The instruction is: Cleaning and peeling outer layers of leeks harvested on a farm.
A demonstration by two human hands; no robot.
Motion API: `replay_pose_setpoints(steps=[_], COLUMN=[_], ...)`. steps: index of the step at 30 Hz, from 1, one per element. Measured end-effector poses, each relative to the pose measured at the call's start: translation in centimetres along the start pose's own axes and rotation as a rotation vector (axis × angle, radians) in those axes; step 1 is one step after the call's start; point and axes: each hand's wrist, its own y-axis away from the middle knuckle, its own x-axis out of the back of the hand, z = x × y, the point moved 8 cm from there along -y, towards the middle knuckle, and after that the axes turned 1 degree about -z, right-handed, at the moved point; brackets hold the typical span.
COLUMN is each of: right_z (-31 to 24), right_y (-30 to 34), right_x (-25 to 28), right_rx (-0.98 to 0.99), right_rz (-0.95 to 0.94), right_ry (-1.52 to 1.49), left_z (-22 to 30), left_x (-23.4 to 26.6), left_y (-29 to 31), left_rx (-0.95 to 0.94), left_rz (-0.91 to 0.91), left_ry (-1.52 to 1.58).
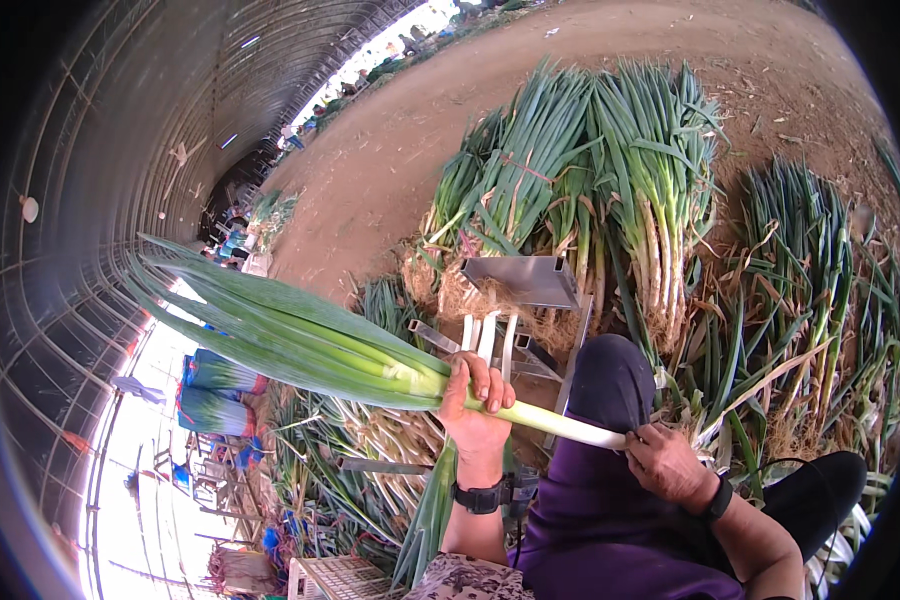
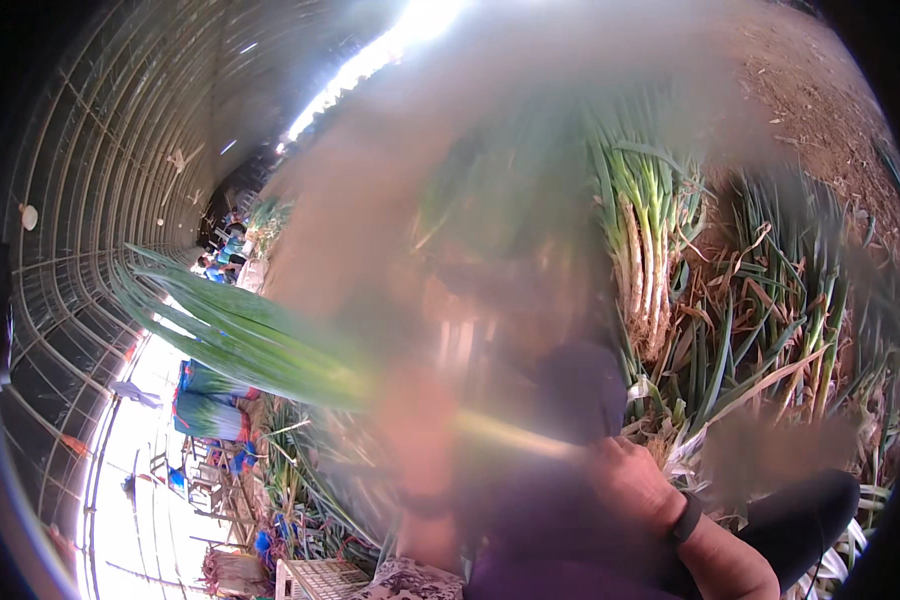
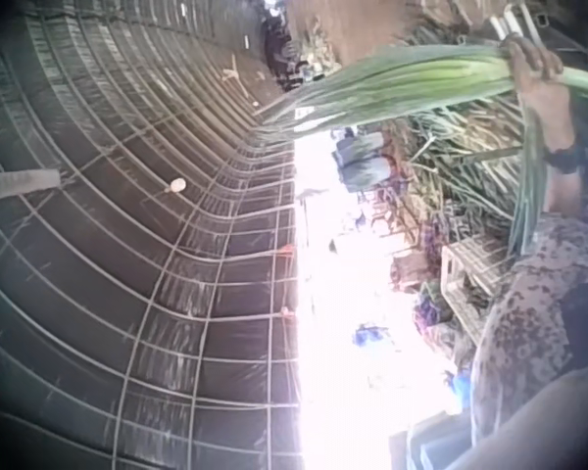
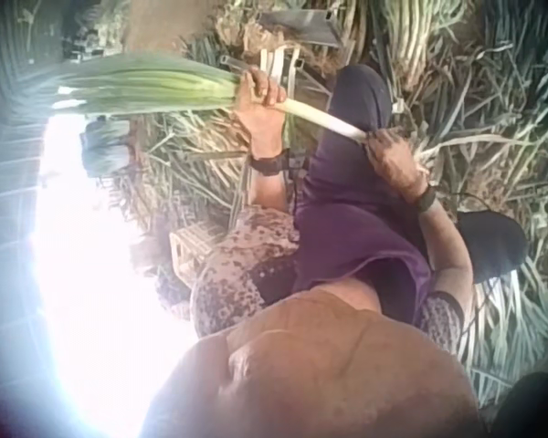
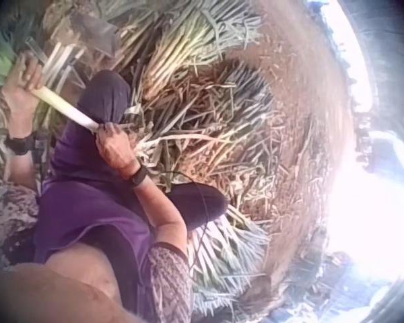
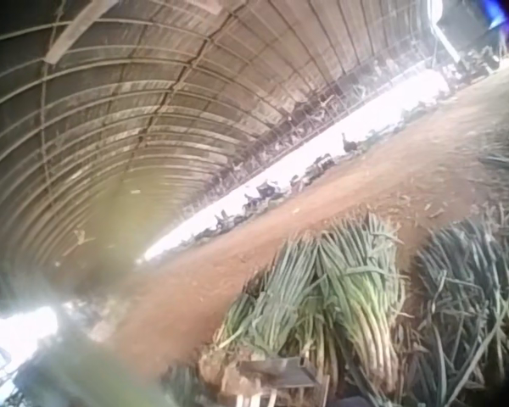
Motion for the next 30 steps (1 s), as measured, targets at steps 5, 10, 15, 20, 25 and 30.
replay_pose_setpoints(steps=[5,10,15,20,25,30], right_z=[0.5,-0.3,-0.3,1.0,6.4,15.1], right_y=[0.0,0.4,1.0,0.8,1.5,8.1], right_x=[-0.9,-0.7,-1.1,-1.2,-3.5,-2.5], right_rx=[-0.016,0.001,-0.07,-0.083,-0.484,-0.857], right_rz=[0.067,0.099,0.109,0.177,0.309,0.322], right_ry=[-0.064,-0.071,-0.029,0.006,-0.201,-0.024], left_z=[-0.5,2.5,1.8,1.3,1.2,0.4], left_x=[0.0,-1.7,-0.4,-0.1,-3.2,-3.6], left_y=[0.1,1.2,1.8,1.4,1.7,1.8], left_rx=[0.028,-0.348,-0.223,-0.169,-0.226,-0.185], left_rz=[0.0,-0.2,-0.143,-0.077,-0.601,-0.738], left_ry=[0.083,-1.248,-0.727,-0.415,-1.263,-1.241])
